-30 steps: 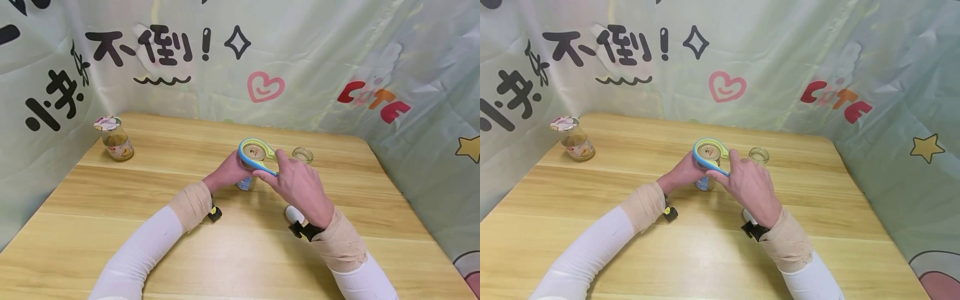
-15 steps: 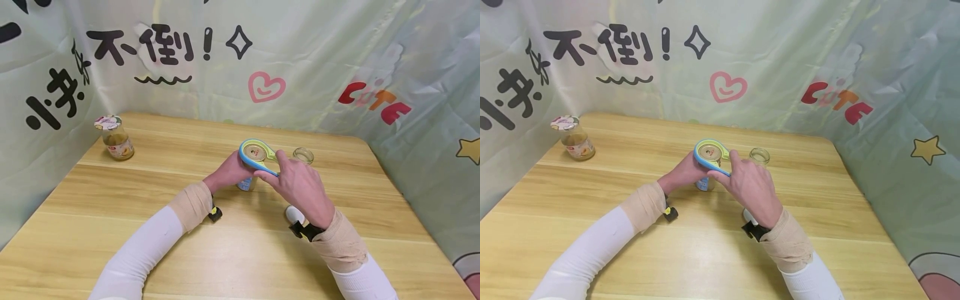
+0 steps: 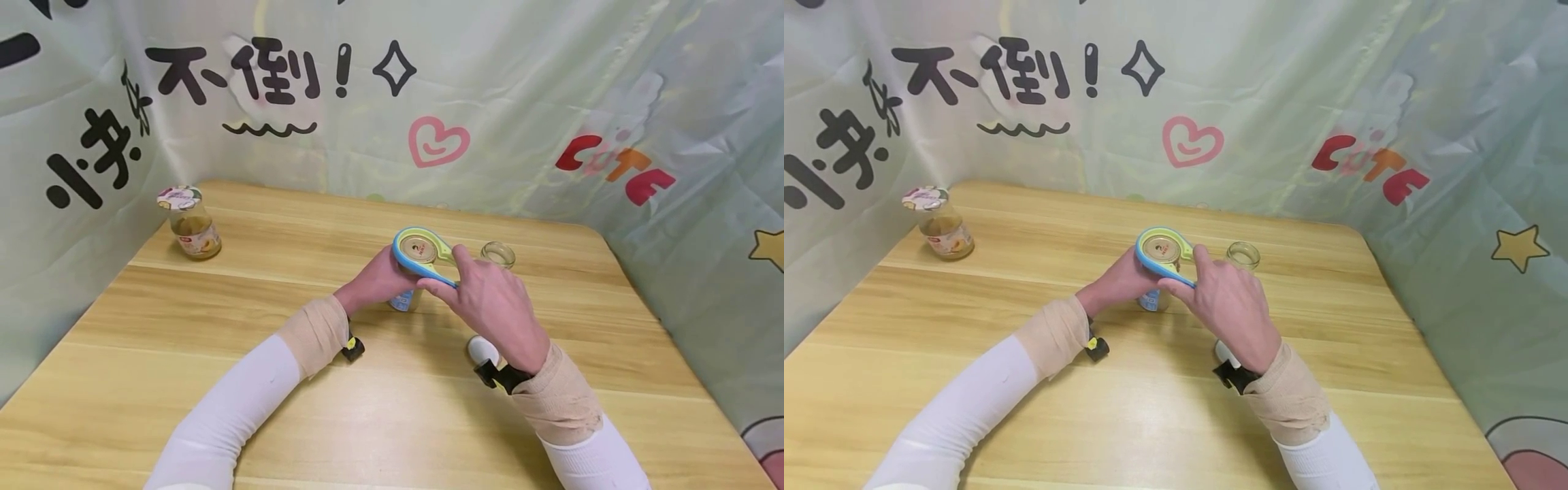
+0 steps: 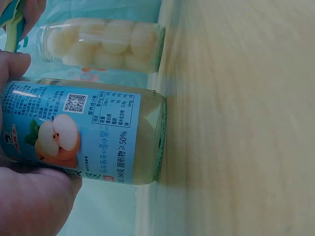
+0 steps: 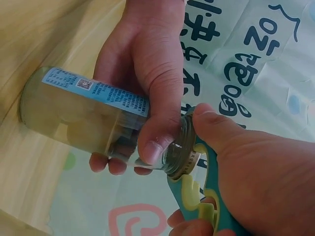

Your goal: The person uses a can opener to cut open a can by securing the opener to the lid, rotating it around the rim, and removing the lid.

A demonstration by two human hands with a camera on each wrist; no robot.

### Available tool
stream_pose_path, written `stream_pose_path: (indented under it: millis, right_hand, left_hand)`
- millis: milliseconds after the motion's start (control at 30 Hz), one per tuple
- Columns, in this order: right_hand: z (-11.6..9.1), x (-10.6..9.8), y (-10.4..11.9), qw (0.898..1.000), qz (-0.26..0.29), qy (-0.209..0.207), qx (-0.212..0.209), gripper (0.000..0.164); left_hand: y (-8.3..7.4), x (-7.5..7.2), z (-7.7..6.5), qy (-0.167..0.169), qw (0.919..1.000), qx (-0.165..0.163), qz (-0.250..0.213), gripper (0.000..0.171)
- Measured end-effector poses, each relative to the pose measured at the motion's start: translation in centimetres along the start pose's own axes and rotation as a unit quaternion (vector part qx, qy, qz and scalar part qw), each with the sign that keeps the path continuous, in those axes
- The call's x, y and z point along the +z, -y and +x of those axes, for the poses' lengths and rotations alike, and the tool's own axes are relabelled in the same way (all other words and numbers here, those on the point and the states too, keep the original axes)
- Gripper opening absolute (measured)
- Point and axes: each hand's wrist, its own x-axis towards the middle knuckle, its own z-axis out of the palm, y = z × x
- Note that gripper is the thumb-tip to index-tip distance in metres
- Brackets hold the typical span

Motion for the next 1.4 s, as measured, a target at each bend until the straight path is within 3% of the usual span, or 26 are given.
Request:
stream_pose_path:
  millis: [933,1400]
  right_hand:
    - [0.0,0.1,-0.4,0.999,-0.001,-0.021,-0.035,0.057]
    - [0.6,0.0,-1.6,0.997,0.0,0.001,-0.079,0.058]
  left_hand:
    - [-0.3,0.2,0.0,0.007,0.9998,0.009,-0.016,0.061]
    - [-0.1,0.0,0.1,0.022,0.9992,0.025,-0.022,0.06]
